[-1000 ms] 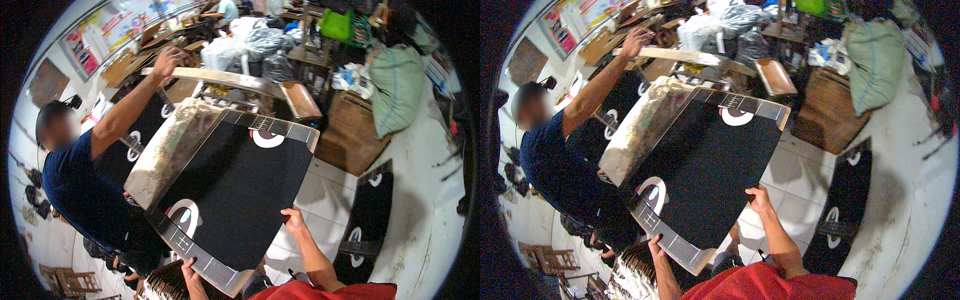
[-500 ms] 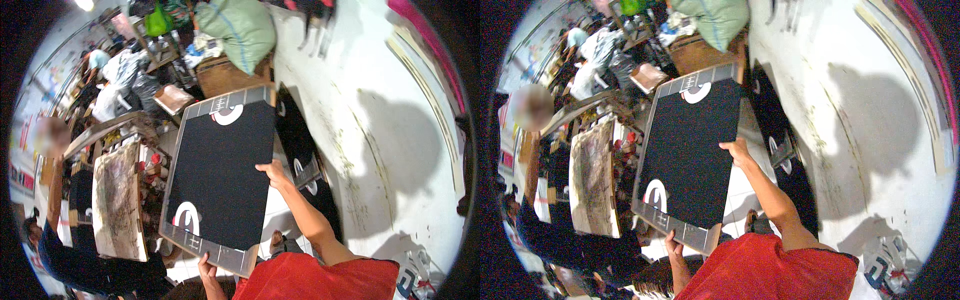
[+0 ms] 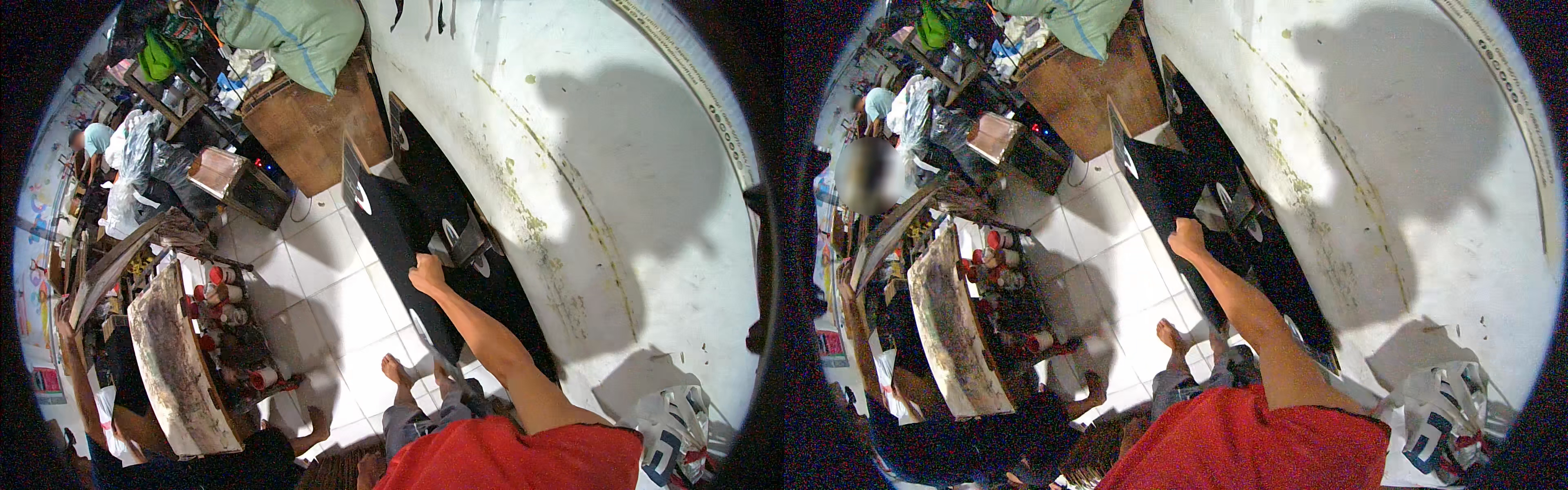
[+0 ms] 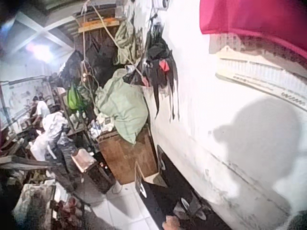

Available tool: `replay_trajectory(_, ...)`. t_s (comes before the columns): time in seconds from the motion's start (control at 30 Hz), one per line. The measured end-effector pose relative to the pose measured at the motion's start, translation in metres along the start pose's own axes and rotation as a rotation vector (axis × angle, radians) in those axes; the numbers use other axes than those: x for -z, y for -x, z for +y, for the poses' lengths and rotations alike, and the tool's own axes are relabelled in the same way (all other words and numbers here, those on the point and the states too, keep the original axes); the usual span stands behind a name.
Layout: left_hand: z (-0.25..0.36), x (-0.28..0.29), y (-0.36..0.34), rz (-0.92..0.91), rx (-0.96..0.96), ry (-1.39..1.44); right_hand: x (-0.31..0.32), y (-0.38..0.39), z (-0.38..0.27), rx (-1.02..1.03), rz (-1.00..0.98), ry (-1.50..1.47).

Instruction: The person assists a coworker in a screen-printing operation by receiving freshly printed black fabric pieces and placing them on a nearby stack. The coworker operates the press, and the person handles the finished items one at a time.

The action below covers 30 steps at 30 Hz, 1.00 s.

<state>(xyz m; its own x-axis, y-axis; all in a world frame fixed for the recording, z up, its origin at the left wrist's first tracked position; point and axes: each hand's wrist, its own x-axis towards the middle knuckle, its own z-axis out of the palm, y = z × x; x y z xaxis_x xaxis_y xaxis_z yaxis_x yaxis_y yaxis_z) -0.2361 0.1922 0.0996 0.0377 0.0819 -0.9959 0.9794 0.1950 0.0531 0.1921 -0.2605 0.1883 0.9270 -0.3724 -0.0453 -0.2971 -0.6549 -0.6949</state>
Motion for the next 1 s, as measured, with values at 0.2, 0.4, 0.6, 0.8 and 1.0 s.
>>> replay_trajectory(0.2, 0.026, -0.006, 0.011, 0.048, -0.123, 0.021, -0.001, 0.039, 0.075, -0.136, -0.125, 0.173)
replay_trajectory(0.4, 0.113, -0.037, 0.026, 0.0, -0.435, 0.043, 0.016, 0.105, 0.164, -0.203, -0.198, 0.304)
replay_trajectory(0.6, 0.132, -0.063, 0.026, 0.043, -0.379, -0.254, 0.031, 0.173, 0.248, -0.313, -0.25, 0.376)
replay_trajectory(0.8, 0.081, -0.054, 0.016, 0.048, -0.176, -0.108, 0.044, 0.219, 0.289, -0.431, -0.359, 0.568)
replay_trajectory(1.0, 0.06, -0.062, 0.018, 0.135, -0.129, -0.281, 0.05, 0.212, 0.299, -0.408, -0.252, 0.587)
